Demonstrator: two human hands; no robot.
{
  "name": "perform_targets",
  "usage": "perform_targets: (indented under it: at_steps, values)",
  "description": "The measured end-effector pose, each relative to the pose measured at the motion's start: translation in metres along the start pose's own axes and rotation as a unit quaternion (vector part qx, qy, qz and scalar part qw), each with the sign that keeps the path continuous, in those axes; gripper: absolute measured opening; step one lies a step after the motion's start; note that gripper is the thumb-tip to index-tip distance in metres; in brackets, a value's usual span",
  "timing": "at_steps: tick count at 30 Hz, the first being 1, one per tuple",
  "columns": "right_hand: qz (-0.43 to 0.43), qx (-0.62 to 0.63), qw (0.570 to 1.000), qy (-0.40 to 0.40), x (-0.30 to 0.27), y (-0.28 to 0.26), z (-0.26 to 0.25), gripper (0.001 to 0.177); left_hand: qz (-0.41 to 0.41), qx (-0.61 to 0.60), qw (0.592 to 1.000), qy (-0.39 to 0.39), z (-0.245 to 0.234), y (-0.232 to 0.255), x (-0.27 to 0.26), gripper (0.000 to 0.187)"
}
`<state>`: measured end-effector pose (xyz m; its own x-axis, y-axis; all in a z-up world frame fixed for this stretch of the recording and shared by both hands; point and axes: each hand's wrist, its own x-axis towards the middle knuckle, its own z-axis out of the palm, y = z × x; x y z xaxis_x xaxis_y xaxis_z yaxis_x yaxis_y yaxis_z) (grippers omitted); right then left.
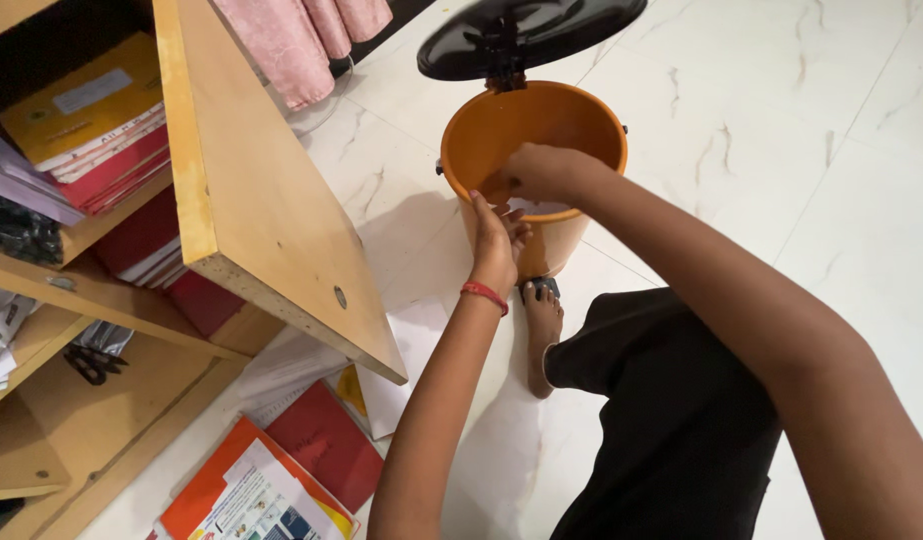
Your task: The person sits on the floor and organizes a pile of papers, notebooks, and envelopes. They sort through the items, place some into a cabinet, and discard others into a nearby trash bin.
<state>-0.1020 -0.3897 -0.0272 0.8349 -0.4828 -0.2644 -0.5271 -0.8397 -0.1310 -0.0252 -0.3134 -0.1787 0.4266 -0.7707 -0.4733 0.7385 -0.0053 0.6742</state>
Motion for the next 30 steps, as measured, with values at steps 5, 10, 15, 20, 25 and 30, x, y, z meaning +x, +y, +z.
perform_targets:
  at_steps: [5, 10, 15, 20, 25, 30]
  values:
    - [-0.046, 0.009, 0.998, 0.034, 0.005, -0.024, 0.004, 0.016, 0.006, -0.017, 1.000, -0.019, 0.000, 0.004, -0.003, 0.073]
    - [-0.022, -0.016, 1.000, 0.002, 0.006, -0.038, -0.004, 0.015, -0.008, -0.008, 1.000, -0.010, 0.000, 0.009, -0.008, 0.073]
    - [-0.022, 0.007, 0.999, 0.032, 0.004, -0.050, -0.017, 0.015, -0.019, -0.027, 0.999, 0.010, -0.011, 0.011, -0.012, 0.057]
    - [-0.078, -0.009, 0.994, 0.080, 0.015, -0.048, -0.013, 0.015, 0.035, 0.024, 0.999, -0.033, -0.034, 0.022, -0.012, 0.026]
    - [-0.169, -0.098, 0.970, 0.142, 0.051, -0.035, -0.006, 0.016, 0.141, 0.075, 0.987, -0.034, -0.063, 0.034, -0.052, 0.026]
    - [-0.190, -0.007, 0.959, 0.208, 0.042, -0.040, -0.023, 0.020, 0.188, 0.035, 0.981, -0.030, -0.078, 0.063, -0.089, 0.030]
